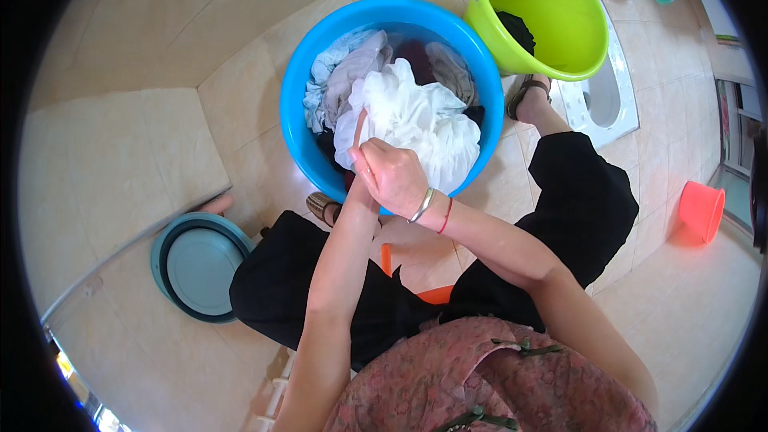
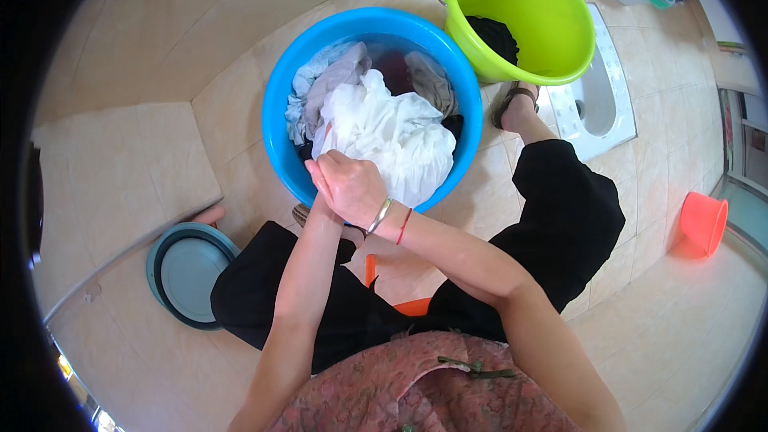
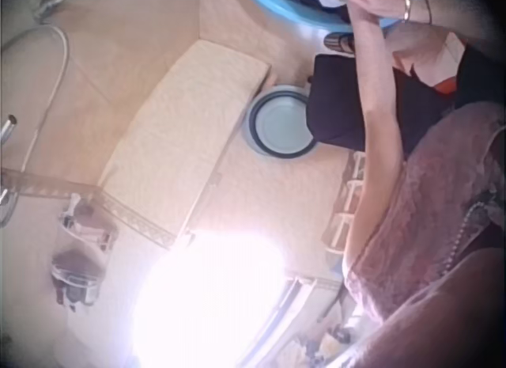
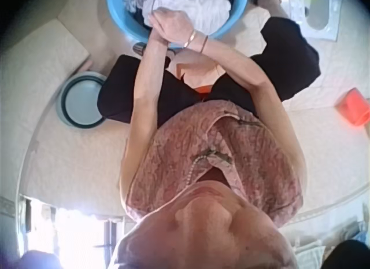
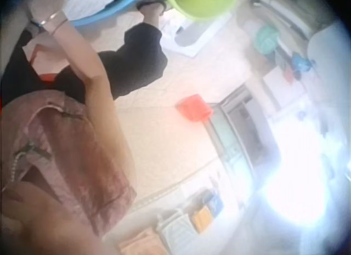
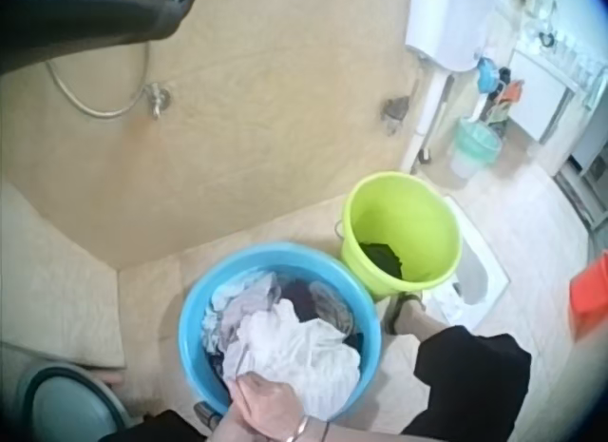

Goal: The person sits on a small stool and hand washes clothes in a blue basin filled with water. They scrub and rinse various garments, including dark and light-colored items, and transfer some of the washed clothes into a green bucket.

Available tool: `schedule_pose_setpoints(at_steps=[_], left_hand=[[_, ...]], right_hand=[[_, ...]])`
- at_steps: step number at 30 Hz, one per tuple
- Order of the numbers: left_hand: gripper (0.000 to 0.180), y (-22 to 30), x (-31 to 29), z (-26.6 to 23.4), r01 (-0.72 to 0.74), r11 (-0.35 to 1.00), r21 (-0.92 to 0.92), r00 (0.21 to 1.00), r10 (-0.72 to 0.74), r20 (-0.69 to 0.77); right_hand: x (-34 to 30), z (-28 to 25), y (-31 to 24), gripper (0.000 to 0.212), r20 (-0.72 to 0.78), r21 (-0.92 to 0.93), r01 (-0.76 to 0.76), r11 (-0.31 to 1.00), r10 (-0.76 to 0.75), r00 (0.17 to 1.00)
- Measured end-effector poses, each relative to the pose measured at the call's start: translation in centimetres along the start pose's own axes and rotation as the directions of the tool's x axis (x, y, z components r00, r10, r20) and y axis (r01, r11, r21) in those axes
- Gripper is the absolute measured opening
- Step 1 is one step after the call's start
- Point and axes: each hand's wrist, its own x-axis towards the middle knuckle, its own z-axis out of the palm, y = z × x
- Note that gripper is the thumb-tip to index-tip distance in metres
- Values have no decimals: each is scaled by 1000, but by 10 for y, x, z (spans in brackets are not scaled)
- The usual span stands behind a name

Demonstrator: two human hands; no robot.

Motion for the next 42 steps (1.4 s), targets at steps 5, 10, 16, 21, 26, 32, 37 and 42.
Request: schedule_pose_setpoints(at_steps=[5,10,16,21,26,32,37,42], left_hand=[[35,2,-22,61,-56,961,269,968,119,-222],[29,30,-42,76,-228,860,456,967,256,0],[19,66,-79,111,-478,353,804,875,274,399],[25,103,-104,133,-740,393,546,668,332,666],[29,141,-100,111,-542,787,296,669,191,718],[26,124,-50,67,-138,980,147,935,80,346],[33,87,-16,-4,-58,988,147,996,48,69],[46,85,-18,54,204,953,-224,965,-157,212]], right_hand=[[15,-14,101,12,-101,-314,-115,942,87,991],[9,-37,138,45,-79,323,-512,796,561,824],[30,-76,156,60,317,673,-510,536,414,853],[56,-115,121,47,511,678,-485,553,119,851],[74,-123,89,54,311,666,-366,650,204,928],[68,-105,73,44,442,745,-528,408,293,848],[67,-99,100,42,98,896,-297,330,506,857],[46,-61,59,64,-94,414,-29,910,74,993]])
